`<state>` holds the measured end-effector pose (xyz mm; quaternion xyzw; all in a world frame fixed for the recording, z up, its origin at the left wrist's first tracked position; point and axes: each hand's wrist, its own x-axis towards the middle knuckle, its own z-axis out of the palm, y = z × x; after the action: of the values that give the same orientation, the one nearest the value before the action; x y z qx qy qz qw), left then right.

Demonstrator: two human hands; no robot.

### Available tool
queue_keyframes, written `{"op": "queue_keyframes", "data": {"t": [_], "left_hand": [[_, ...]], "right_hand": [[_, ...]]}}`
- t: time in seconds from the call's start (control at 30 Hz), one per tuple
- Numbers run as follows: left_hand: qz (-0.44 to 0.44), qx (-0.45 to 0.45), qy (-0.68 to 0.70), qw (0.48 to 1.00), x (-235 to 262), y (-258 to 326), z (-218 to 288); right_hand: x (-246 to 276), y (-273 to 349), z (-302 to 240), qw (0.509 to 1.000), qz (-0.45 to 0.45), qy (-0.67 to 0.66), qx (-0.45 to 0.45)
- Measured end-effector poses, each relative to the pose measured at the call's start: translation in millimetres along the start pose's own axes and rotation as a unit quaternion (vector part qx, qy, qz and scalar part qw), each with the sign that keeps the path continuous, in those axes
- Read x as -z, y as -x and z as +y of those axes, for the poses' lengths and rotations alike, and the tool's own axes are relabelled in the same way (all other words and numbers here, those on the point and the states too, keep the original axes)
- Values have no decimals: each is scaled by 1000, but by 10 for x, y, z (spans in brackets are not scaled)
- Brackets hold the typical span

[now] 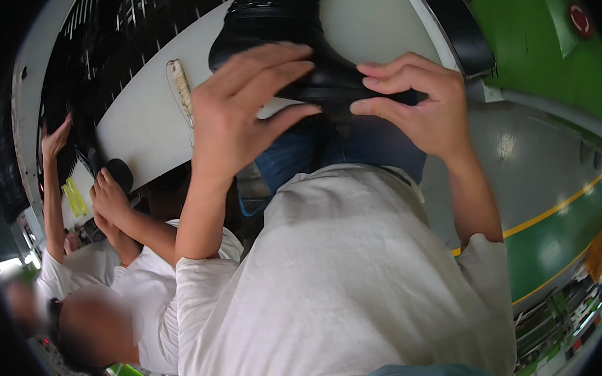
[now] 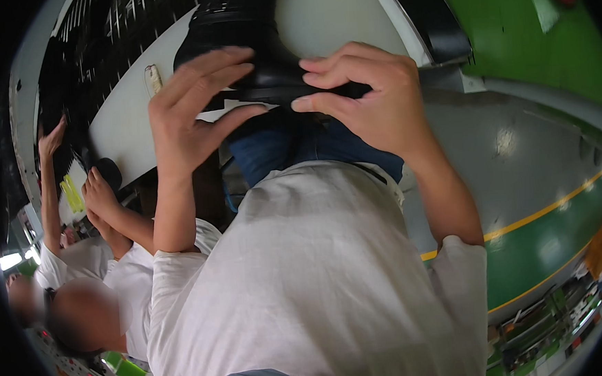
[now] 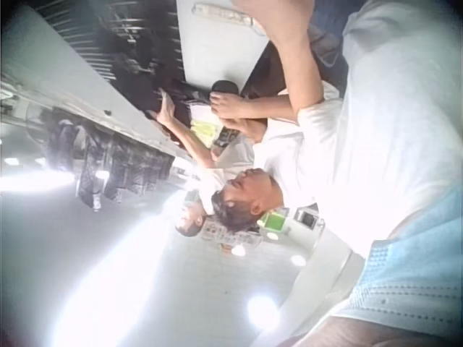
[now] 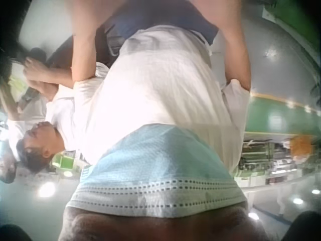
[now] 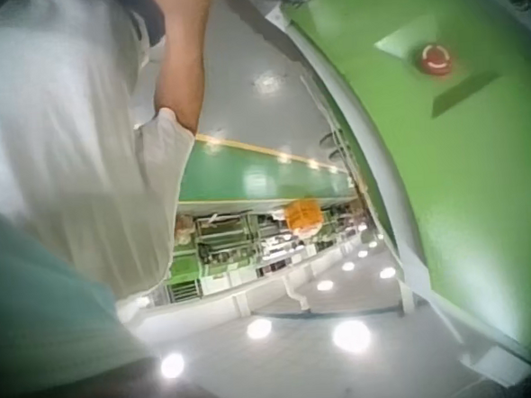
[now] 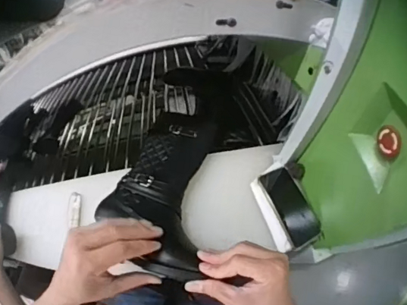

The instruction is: The person repeatedly rubs the soles and sides of black boots against a rotating brush machine on a factory line. They handle the boots one at a time, turning them over to treat different surfaces before placing them back on the conveyor belt.

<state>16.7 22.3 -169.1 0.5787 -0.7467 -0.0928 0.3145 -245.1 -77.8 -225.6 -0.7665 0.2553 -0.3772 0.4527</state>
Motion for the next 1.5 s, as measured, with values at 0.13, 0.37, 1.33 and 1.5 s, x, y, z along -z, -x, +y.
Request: {"op": "queue_keyframes", "data": {"t": [0.13,0.37,1.33,1.5], "left_hand": [[24,-22,3,999,72,219,-293],[36,-4,48,998,68,286,-336],[43,-46,110,992,1390,-20,-227],[-20,-106,-121,987,1593,-718,200]], "right_hand": [[-183,133,-74,997,36,58,25],[-539,-20,-117,989,41,88,114],[-127,-206,40,963,73,-230,-121],[-278,-423,-190,871,112,-458,-138]]}}
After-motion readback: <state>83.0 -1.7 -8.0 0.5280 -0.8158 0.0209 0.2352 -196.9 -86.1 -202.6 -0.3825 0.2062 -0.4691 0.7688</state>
